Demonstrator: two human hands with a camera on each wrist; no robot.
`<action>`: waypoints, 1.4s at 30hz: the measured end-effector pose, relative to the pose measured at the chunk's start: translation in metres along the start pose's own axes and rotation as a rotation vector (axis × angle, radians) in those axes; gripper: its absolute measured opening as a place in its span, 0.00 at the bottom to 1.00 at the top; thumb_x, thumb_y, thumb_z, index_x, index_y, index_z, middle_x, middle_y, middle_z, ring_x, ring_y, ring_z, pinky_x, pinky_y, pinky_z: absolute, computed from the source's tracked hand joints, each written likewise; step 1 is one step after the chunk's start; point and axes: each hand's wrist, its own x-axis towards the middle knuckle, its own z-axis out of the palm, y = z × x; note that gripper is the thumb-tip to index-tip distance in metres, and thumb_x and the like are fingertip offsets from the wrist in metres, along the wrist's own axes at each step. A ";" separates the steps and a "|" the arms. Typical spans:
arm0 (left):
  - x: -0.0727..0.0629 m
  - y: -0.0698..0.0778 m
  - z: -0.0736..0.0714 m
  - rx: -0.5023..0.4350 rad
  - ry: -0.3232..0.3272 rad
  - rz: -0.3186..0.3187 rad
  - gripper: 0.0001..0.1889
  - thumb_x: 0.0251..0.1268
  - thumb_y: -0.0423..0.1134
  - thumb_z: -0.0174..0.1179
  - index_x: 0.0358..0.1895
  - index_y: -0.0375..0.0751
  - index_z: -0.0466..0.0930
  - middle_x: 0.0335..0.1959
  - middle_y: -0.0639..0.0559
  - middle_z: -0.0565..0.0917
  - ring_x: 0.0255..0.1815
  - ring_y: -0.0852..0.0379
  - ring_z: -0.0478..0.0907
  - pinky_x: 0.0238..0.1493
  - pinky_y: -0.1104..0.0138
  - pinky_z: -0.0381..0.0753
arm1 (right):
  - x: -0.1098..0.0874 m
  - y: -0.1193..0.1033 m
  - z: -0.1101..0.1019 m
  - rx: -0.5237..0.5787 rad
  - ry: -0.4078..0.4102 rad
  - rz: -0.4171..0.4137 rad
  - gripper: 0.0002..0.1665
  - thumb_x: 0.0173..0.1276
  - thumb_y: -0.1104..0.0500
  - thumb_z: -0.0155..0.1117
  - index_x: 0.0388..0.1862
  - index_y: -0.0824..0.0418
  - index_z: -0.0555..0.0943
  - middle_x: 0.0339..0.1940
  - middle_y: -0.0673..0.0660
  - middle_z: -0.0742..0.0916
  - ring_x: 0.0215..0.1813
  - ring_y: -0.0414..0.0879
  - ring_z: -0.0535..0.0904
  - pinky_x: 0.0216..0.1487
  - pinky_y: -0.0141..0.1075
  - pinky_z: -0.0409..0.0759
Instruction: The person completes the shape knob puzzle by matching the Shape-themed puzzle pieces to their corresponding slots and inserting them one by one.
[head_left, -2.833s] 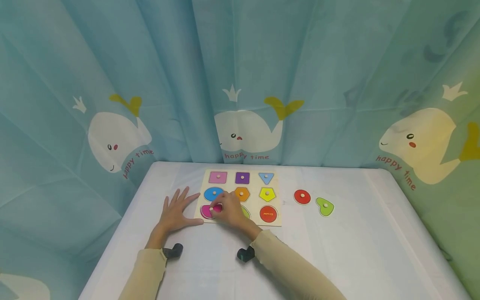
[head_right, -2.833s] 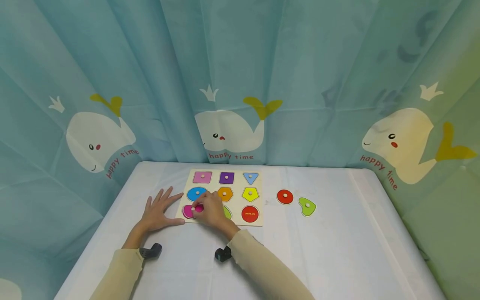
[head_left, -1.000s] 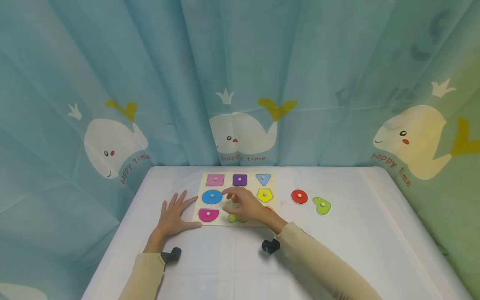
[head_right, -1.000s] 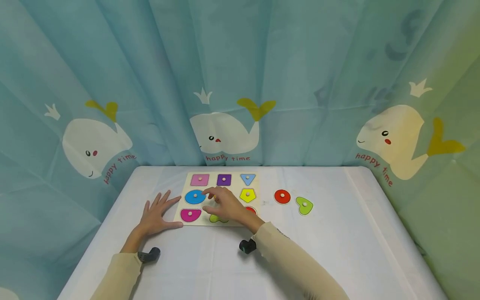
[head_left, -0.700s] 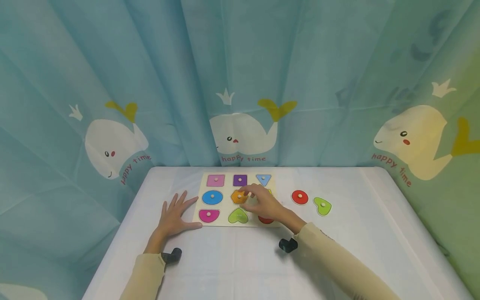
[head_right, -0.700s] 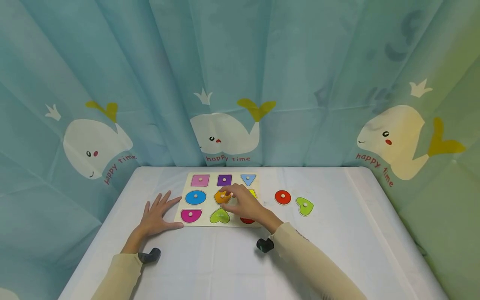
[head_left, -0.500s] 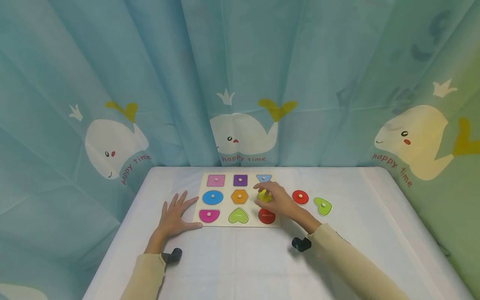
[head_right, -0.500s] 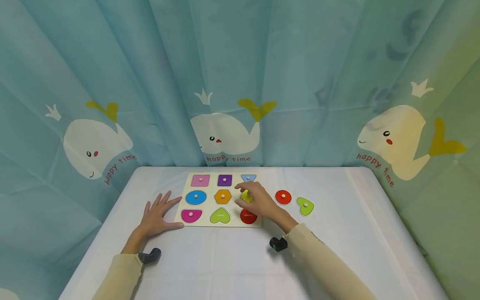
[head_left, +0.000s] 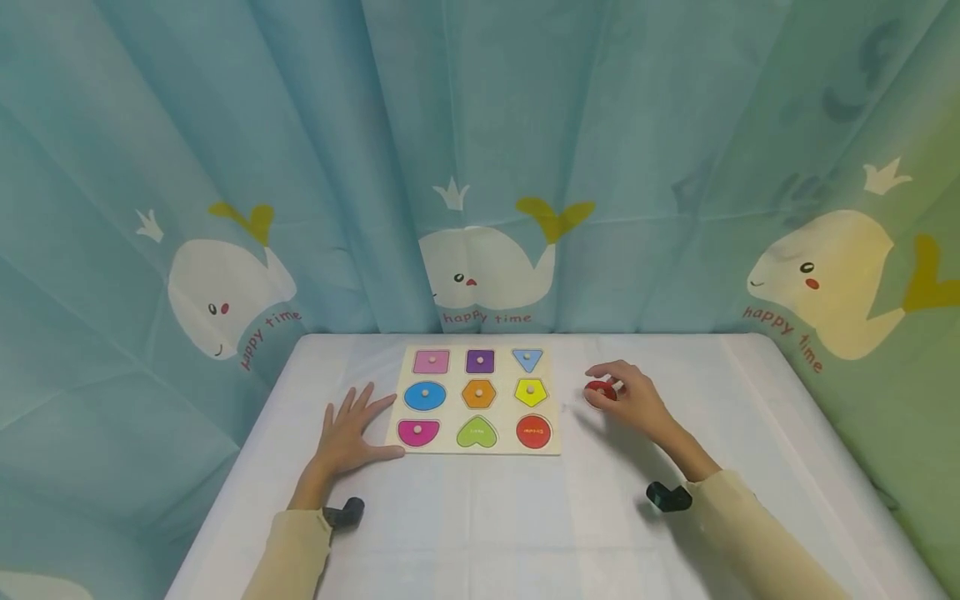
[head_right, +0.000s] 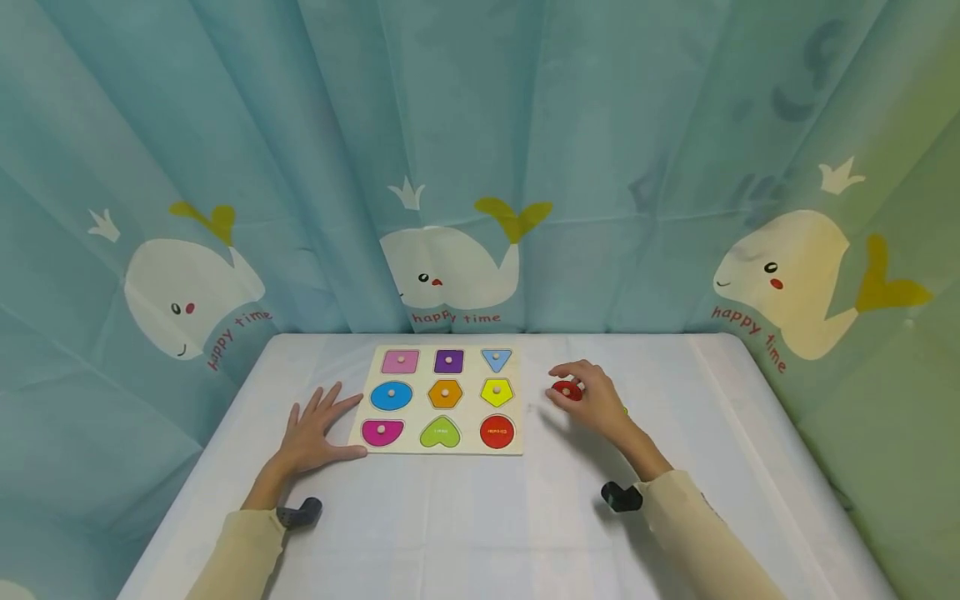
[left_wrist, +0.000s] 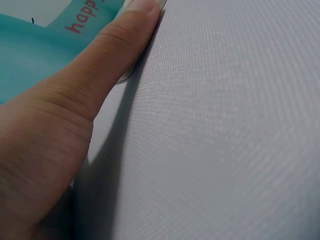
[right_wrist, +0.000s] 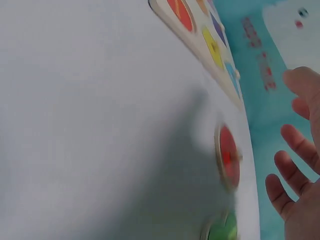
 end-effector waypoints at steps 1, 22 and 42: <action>0.000 0.000 0.000 -0.001 0.001 0.001 0.52 0.45 0.65 0.75 0.77 0.50 0.68 0.83 0.36 0.53 0.82 0.28 0.39 0.73 0.28 0.30 | -0.004 0.004 -0.004 -0.004 0.011 0.013 0.20 0.64 0.60 0.77 0.54 0.63 0.86 0.50 0.61 0.87 0.47 0.58 0.80 0.45 0.52 0.83; -0.001 0.000 0.001 0.008 0.002 0.002 0.53 0.45 0.66 0.76 0.77 0.51 0.68 0.83 0.36 0.53 0.82 0.29 0.39 0.74 0.29 0.30 | -0.055 0.059 -0.049 -0.011 0.050 0.317 0.23 0.69 0.51 0.73 0.57 0.62 0.84 0.54 0.65 0.82 0.47 0.55 0.73 0.41 0.40 0.72; 0.000 0.001 0.000 0.007 -0.001 0.002 0.52 0.45 0.65 0.76 0.77 0.51 0.68 0.83 0.36 0.53 0.82 0.28 0.40 0.73 0.28 0.29 | -0.057 0.070 -0.036 -0.022 0.067 0.282 0.11 0.65 0.60 0.76 0.44 0.64 0.89 0.54 0.68 0.82 0.62 0.64 0.70 0.58 0.63 0.71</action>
